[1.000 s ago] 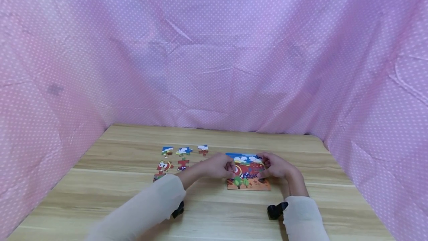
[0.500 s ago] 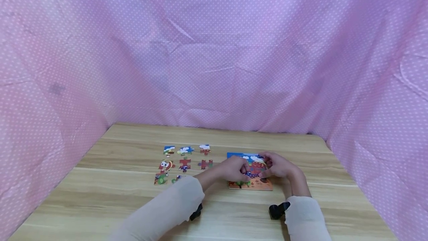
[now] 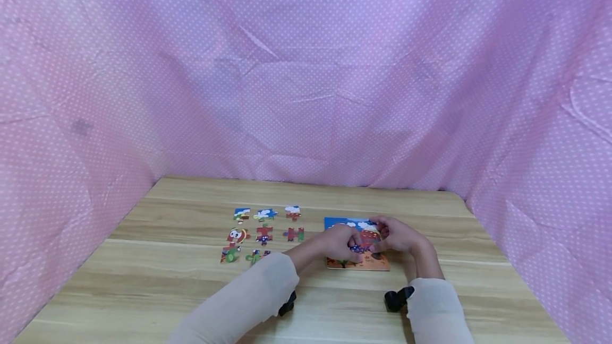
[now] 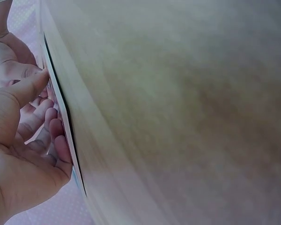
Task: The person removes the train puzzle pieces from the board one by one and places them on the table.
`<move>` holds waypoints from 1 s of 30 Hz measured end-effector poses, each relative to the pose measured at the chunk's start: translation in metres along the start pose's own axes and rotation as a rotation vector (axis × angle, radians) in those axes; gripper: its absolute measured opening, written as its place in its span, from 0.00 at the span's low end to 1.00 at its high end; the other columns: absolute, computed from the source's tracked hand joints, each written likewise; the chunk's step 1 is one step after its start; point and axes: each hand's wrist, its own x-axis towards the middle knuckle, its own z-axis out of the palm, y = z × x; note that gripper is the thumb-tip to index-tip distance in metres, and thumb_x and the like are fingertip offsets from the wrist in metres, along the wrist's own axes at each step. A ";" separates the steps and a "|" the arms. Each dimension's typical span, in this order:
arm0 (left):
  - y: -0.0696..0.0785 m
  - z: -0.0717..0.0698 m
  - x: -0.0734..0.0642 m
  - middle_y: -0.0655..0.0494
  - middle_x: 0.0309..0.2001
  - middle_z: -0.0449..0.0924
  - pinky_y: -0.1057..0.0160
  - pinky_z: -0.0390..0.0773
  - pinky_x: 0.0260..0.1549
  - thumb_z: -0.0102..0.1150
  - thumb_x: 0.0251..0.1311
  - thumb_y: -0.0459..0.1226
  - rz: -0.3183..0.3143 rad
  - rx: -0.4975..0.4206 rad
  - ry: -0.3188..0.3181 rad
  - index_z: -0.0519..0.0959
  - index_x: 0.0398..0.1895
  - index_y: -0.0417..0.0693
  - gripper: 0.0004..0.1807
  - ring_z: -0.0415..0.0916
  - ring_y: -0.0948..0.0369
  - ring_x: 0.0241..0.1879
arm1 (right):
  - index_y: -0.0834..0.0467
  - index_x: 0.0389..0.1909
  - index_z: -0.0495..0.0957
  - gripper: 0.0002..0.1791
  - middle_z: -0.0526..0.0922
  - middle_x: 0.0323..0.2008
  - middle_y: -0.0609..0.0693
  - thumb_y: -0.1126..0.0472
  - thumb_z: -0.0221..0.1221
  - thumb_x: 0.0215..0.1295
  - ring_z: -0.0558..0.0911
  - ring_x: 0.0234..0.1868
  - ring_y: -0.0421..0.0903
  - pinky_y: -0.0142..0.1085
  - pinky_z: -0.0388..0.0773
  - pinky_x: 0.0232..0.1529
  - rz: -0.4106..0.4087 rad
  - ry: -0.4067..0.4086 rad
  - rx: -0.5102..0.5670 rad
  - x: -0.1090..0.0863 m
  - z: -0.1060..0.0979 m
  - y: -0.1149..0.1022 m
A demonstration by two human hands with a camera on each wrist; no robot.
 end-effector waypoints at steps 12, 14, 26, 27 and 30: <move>0.001 0.001 0.002 0.65 0.36 0.76 0.69 0.75 0.37 0.75 0.59 0.42 -0.021 -0.010 0.003 0.80 0.42 0.52 0.13 0.72 0.68 0.35 | 0.62 0.67 0.74 0.24 0.75 0.45 0.55 0.67 0.61 0.71 0.73 0.47 0.51 0.42 0.71 0.48 0.000 0.050 0.024 0.002 -0.001 0.003; 0.001 0.001 0.002 0.65 0.36 0.76 0.69 0.74 0.37 0.75 0.59 0.42 -0.022 -0.009 0.002 0.80 0.42 0.52 0.13 0.72 0.68 0.35 | 0.64 0.66 0.74 0.23 0.76 0.45 0.56 0.70 0.59 0.70 0.73 0.46 0.51 0.42 0.72 0.48 -0.016 0.061 0.026 0.003 -0.001 0.005; 0.006 0.001 0.008 0.65 0.35 0.77 0.69 0.75 0.36 0.75 0.58 0.45 -0.019 0.019 0.008 0.81 0.45 0.50 0.17 0.72 0.68 0.34 | 0.66 0.64 0.74 0.25 0.76 0.44 0.57 0.77 0.59 0.66 0.74 0.45 0.51 0.42 0.74 0.47 -0.034 0.079 0.042 0.004 -0.001 0.006; 0.006 0.001 0.008 0.65 0.35 0.77 0.69 0.75 0.36 0.76 0.58 0.46 -0.018 0.017 0.008 0.81 0.45 0.50 0.17 0.73 0.68 0.34 | 0.66 0.64 0.74 0.25 0.76 0.44 0.57 0.77 0.59 0.66 0.74 0.45 0.51 0.42 0.74 0.47 -0.036 0.077 0.044 0.003 -0.001 0.006; 0.006 0.003 0.010 0.66 0.35 0.77 0.69 0.75 0.36 0.76 0.57 0.48 -0.022 0.012 0.001 0.81 0.46 0.51 0.19 0.73 0.68 0.34 | 0.66 0.64 0.74 0.25 0.76 0.44 0.57 0.76 0.58 0.66 0.73 0.46 0.52 0.43 0.73 0.48 -0.038 0.068 0.040 0.003 -0.001 0.007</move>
